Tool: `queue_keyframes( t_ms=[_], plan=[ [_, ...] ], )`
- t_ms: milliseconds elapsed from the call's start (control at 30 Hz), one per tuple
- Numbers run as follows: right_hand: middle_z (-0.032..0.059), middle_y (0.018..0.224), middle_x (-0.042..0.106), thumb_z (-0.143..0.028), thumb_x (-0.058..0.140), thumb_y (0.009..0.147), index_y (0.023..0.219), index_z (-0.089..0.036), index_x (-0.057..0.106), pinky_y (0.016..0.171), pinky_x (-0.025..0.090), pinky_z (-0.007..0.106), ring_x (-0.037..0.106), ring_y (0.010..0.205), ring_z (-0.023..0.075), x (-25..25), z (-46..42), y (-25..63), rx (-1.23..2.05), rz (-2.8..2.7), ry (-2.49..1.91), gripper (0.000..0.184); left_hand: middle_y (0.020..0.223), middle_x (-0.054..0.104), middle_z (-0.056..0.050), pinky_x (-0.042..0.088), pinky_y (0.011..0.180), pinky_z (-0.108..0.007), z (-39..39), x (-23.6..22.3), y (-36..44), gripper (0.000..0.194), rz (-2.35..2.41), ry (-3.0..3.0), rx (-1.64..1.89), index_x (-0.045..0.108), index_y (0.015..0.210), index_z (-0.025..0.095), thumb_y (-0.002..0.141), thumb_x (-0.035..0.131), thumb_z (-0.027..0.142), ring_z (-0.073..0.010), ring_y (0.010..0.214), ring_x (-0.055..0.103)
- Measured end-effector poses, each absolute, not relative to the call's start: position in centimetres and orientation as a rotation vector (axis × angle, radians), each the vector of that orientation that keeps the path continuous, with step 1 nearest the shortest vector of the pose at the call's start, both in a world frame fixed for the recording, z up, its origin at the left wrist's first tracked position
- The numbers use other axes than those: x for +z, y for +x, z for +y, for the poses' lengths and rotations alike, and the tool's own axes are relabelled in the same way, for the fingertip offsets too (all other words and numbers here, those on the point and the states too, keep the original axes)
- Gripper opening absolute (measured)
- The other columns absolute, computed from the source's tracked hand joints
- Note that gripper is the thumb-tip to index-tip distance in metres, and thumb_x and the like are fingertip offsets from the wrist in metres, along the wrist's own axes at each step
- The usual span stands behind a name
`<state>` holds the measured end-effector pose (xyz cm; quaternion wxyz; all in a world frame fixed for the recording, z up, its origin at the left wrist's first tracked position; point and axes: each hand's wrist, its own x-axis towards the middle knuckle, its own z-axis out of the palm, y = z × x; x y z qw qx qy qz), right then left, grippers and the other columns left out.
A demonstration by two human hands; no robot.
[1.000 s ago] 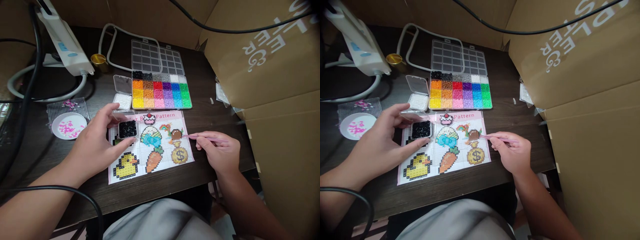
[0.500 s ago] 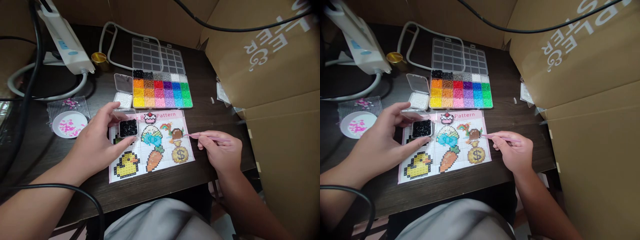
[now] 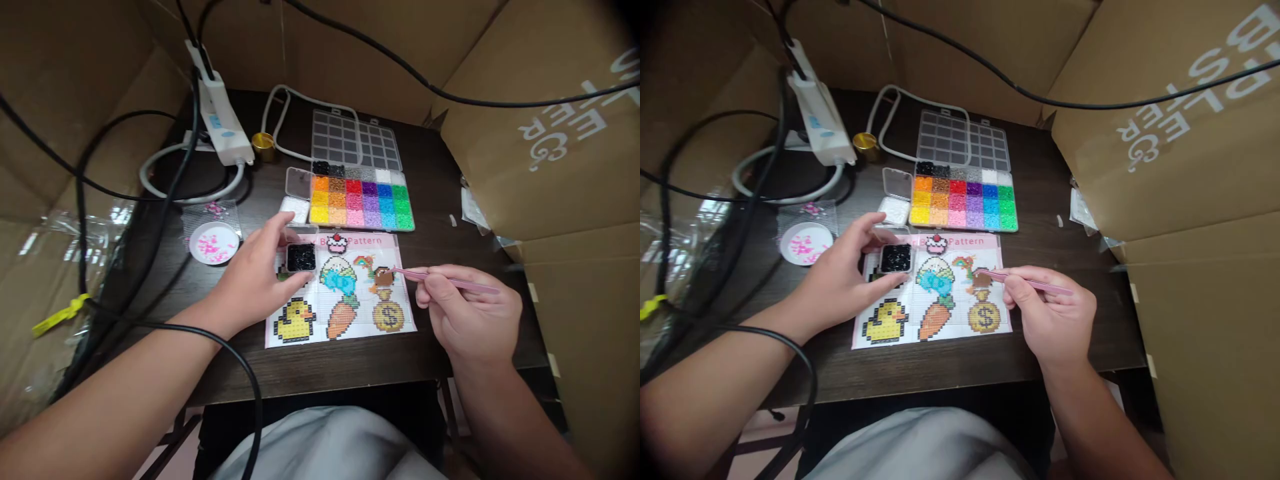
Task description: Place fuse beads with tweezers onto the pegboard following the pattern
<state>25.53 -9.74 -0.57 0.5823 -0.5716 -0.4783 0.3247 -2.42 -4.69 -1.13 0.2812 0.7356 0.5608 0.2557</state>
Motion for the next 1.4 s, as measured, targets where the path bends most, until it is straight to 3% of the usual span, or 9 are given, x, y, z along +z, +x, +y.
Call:
queue_keyframes(
  t_ms=[167, 333, 533, 733, 933, 1400],
  plan=[
    [0.0038, 0.069, 0.078, -0.034, 0.083, 0.082, 0.081, -0.023, 0.081, 0.043, 0.057, 0.028, 0.067, 0.048, 0.0159, 1.9, -8.2, 18.9, 0.826, -1.19, -1.249, 0.011, 0.126, 0.067, -0.008, 0.051, 0.105, -0.049, -4.8, -1.2, -2.4, 0.079, 1.492, 2.0, 0.704, 0.036, 0.146, 0.025, 0.079, 0.076, 0.034, -0.0301, 0.12, 0.063],
    [0.0039, 0.075, 0.079, -0.034, 0.085, 0.078, 0.079, -0.021, 0.081, 0.053, 0.063, 0.028, 0.074, 0.059, 0.0183, 1.9, -7.3, 16.2, 0.832, -1.314, -1.297, 0.014, 0.123, 0.067, -0.009, 0.052, 0.102, -0.049, -4.9, -1.3, -2.4, 0.079, 1.475, 2.022, 0.7, 0.036, 0.146, 0.024, 0.078, 0.077, 0.033, -0.0308, 0.118, 0.062],
    [0.0033, 0.065, 0.075, -0.032, 0.085, 0.08, 0.082, -0.021, 0.081, 0.047, 0.059, 0.028, 0.069, 0.052, 0.0168, 2.1, -8.0, 19.9, 0.675, -1.25, -1.355, 0.013, 0.123, 0.068, -0.009, 0.051, 0.103, -0.05, -4.9, -1.3, -2.4, 0.077, 1.46, 2.037, 0.714, 0.037, 0.145, 0.024, 0.078, 0.075, 0.03, -0.0304, 0.115, 0.062],
    [0.0067, 0.082, 0.081, -0.029, 0.082, 0.083, 0.086, -0.019, 0.081, 0.053, 0.057, 0.028, 0.066, 0.054, 0.0138, -1.2, -9.5, 26.5, 0.541, -1.163, -1.343, 0.011, 0.126, 0.068, -0.01, 0.051, 0.104, -0.049, -4.6, -1.2, -2.4, 0.079, 1.48, 2.013, 0.696, 0.037, 0.146, 0.023, 0.078, 0.075, 0.035, -0.0307, 0.116, 0.064],
    [0.0079, 0.084, 0.081, -0.027, 0.08, 0.084, 0.089, -0.018, 0.081, 0.055, 0.058, 0.03, 0.069, 0.057, 0.0159, -3.6, -10.9, 28.6, 0.63, -1.128, -1.363, 0.01, 0.126, 0.069, -0.008, 0.051, 0.105, -0.051, -4.5, -1.0, -2.3, 0.082, 1.532, 1.985, 0.674, 0.037, 0.146, 0.025, 0.076, 0.076, 0.042, -0.0324, 0.118, 0.064],
    [0.0043, 0.082, 0.082, -0.017, 0.078, 0.084, 0.086, -0.021, 0.083, 0.057, 0.06, 0.025, 0.069, 0.057, 0.0127, -2.6, -10.7, 28.1, 0.751, -1.196, -1.369, 0.007, 0.127, 0.069, -0.006, 0.052, 0.105, -0.054, -4.6, -0.6, -2.3, 0.081, 1.567, 1.939, 0.657, 0.038, 0.147, 0.032, 0.077, 0.075, 0.052, -0.0356, 0.119, 0.065]
  ],
)
